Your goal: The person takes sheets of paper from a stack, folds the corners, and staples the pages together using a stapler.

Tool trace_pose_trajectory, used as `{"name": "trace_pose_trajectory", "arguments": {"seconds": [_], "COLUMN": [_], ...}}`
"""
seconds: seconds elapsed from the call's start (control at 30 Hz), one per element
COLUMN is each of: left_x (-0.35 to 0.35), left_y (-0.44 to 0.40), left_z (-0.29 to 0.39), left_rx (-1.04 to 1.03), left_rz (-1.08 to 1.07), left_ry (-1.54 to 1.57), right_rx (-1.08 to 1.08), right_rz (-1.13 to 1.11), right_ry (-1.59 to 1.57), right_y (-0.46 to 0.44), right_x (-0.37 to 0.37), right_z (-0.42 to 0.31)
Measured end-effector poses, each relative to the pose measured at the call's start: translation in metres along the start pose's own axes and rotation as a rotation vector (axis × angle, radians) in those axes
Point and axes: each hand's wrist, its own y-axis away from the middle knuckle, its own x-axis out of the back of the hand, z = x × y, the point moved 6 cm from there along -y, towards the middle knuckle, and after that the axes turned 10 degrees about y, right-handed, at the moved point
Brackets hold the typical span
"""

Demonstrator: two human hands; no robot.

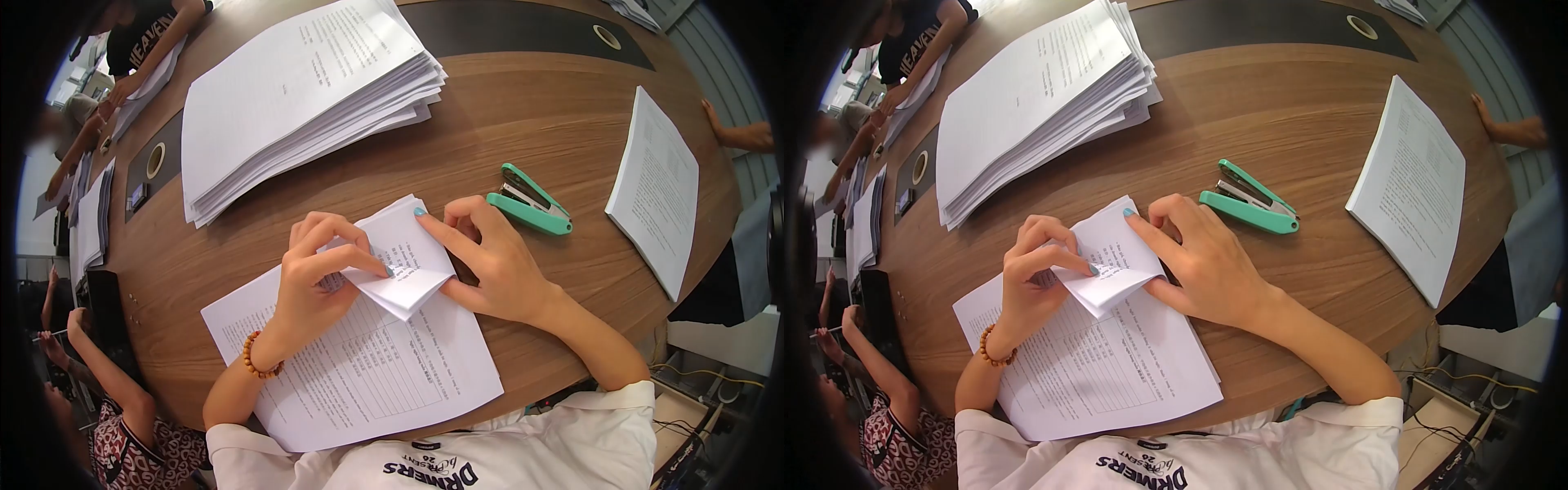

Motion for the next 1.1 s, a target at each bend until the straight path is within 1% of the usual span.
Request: {"name": "trace_pose_trajectory", "arguments": {"seconds": [0.1, 0.33, 0.43, 0.47, 0.53, 0.57, 0.63, 0.67, 0.73, 0.87, 0.97, 1.03, 1.1], "left_x": [0.000, -0.001, -0.001, -0.001, -0.001, -0.001, -0.002, -0.002, -0.001, -0.001, -0.001, -0.001, -0.001], "left_y": [0.000, -0.002, -0.003, -0.003, -0.002, -0.003, -0.003, -0.003, -0.003, -0.003, -0.003, -0.003, -0.002], "left_z": [-0.001, 0.000, -0.001, 0.000, -0.001, -0.001, 0.000, 0.000, 0.000, 0.001, 0.000, 0.000, 0.000], "left_rx": [0.037, 0.024, 0.023, 0.025, 0.031, 0.017, 0.008, 0.008, 0.009, 0.010, 0.007, 0.002, 0.005], "left_rz": [0.030, 0.049, 0.033, 0.025, 0.014, 0.013, 0.013, 0.019, 0.026, 0.021, 0.024, 0.025, 0.043], "left_ry": [0.024, 0.053, 0.029, 0.023, 0.019, 0.006, -0.003, 0.009, 0.018, 0.004, -0.003, -0.007, 0.003], "right_rx": [0.047, 0.129, 0.121, 0.117, -0.065, -0.069, 0.000, 0.000, 0.038, 0.064, 0.050, 0.112, 0.120], "right_rz": [0.025, 0.083, 0.090, 0.095, 0.063, 0.061, 0.013, 0.010, 0.039, 0.051, 0.052, 0.084, 0.085], "right_ry": [0.054, 0.215, 0.171, 0.171, 0.094, 0.092, 0.177, 0.176, 0.296, 0.321, 0.262, 0.238, 0.245], "right_y": [-0.001, -0.002, 0.003, 0.003, 0.001, 0.001, 0.001, 0.001, 0.001, 0.001, 0.001, 0.001, 0.002], "right_x": [0.001, 0.002, -0.002, -0.002, -0.002, -0.001, -0.002, -0.001, 0.003, 0.002, 0.000, 0.001, 0.000], "right_z": [-0.004, -0.012, -0.008, -0.009, 0.000, 0.000, -0.003, -0.002, -0.004, -0.007, -0.006, -0.010, -0.010]}}
